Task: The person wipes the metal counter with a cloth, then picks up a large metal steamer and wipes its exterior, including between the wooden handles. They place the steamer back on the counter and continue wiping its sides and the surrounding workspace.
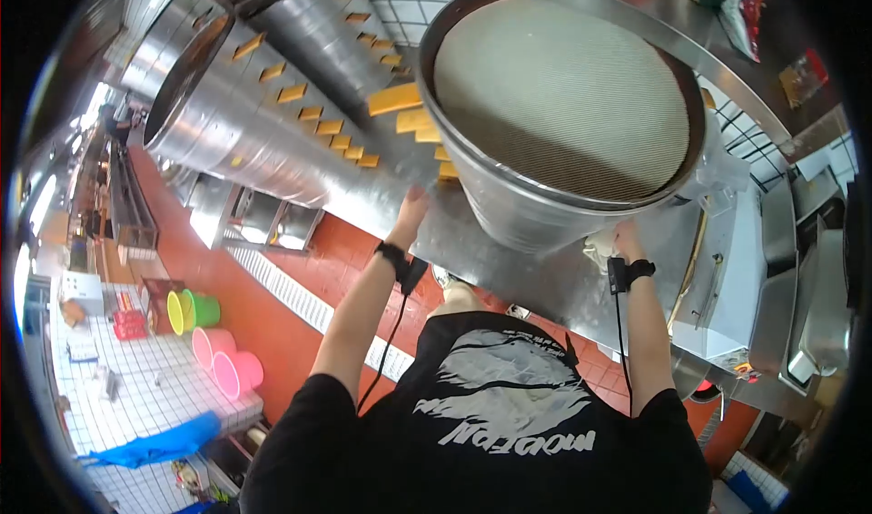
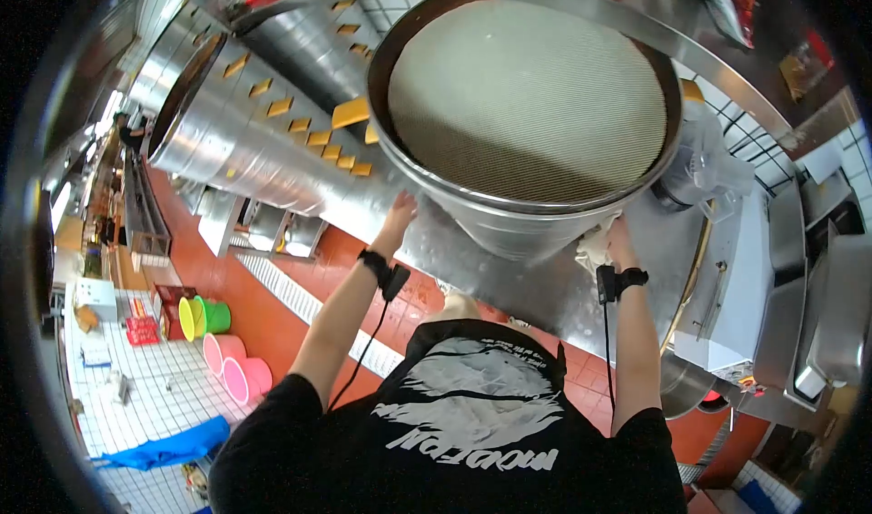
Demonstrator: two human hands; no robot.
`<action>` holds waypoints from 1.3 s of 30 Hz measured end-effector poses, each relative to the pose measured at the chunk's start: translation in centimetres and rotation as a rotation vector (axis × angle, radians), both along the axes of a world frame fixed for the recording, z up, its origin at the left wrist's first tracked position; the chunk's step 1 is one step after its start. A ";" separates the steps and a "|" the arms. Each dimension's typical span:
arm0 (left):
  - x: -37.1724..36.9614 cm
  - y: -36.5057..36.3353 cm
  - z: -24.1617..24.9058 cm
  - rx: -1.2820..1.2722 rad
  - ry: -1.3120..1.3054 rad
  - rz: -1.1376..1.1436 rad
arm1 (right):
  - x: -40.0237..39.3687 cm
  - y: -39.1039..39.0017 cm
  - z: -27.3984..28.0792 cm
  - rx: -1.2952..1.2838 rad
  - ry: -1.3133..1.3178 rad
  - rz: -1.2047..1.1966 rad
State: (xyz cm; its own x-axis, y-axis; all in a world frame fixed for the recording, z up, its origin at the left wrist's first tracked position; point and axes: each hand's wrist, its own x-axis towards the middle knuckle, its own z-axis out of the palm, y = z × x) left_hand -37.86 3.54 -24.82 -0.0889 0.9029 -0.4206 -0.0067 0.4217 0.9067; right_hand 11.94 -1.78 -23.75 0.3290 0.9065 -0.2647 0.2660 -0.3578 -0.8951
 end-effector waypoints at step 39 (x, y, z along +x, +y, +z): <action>0.4 3.3 2.2 0.114 0.441 -0.262 | 4.9 -2.0 1.7 -0.145 -0.573 0.065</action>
State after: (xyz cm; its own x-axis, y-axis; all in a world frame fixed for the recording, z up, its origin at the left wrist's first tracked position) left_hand -37.50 6.83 -22.62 -0.0004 0.9565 -0.2919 0.4788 0.2564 0.8397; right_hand 16.85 -3.82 -22.09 0.4015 0.8973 -0.1836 0.7179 -0.4328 -0.5453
